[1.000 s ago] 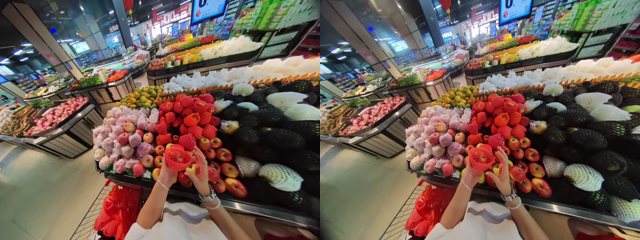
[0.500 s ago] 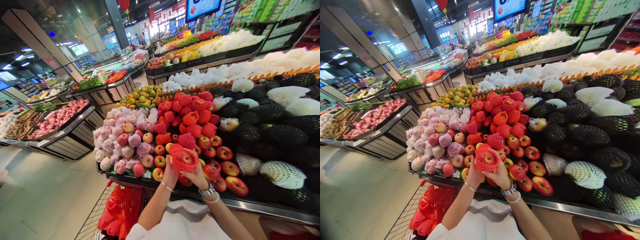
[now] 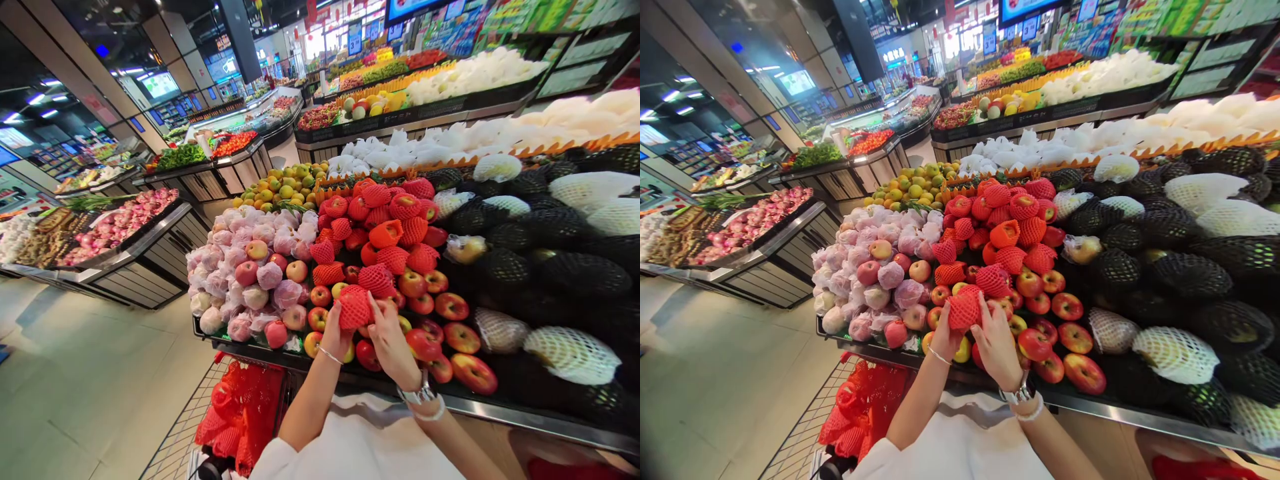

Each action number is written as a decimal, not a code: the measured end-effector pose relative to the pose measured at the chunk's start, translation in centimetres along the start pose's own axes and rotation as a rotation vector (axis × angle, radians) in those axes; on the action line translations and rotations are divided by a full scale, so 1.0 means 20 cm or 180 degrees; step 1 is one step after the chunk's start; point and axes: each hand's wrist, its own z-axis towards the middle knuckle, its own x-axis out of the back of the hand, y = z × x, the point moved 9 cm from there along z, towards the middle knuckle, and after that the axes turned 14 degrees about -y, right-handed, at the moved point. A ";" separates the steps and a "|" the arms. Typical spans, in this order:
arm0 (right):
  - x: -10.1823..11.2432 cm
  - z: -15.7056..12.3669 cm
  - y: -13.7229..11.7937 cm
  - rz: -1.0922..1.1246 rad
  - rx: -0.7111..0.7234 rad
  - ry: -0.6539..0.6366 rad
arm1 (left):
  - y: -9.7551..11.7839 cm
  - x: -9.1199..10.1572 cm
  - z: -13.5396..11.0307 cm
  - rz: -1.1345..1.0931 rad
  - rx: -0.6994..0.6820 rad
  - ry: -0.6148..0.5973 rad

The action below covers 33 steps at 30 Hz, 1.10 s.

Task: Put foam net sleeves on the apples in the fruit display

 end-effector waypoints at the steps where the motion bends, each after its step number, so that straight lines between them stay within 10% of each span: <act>1: 0.05 -0.01 -0.06 -0.0081 0.0098 0.0203 | 0.00 0.01 0.00 -0.0116 0.0061 0.0086; 5: 0.20 -0.04 -0.31 -0.0380 0.0950 0.0815 | 0.00 0.00 -0.03 -0.0370 0.0275 0.0123; 9: 0.04 0.03 -0.39 -0.0647 0.1600 0.0220 | -0.04 -0.06 -0.06 -0.0369 0.0312 -0.0246; 19: 0.01 0.04 -0.36 0.0308 0.1614 -0.0065 | 0.11 -0.16 -0.13 0.0364 -0.0308 -0.0518; 25: 0.16 0.02 -0.27 0.1348 0.1041 0.0797 | 0.27 -0.28 -0.24 0.1665 -0.1450 -0.0737; 33: 0.10 -0.08 -0.30 0.1317 0.1260 0.0850 | 0.20 -0.32 -0.26 0.2408 -0.1654 -0.1220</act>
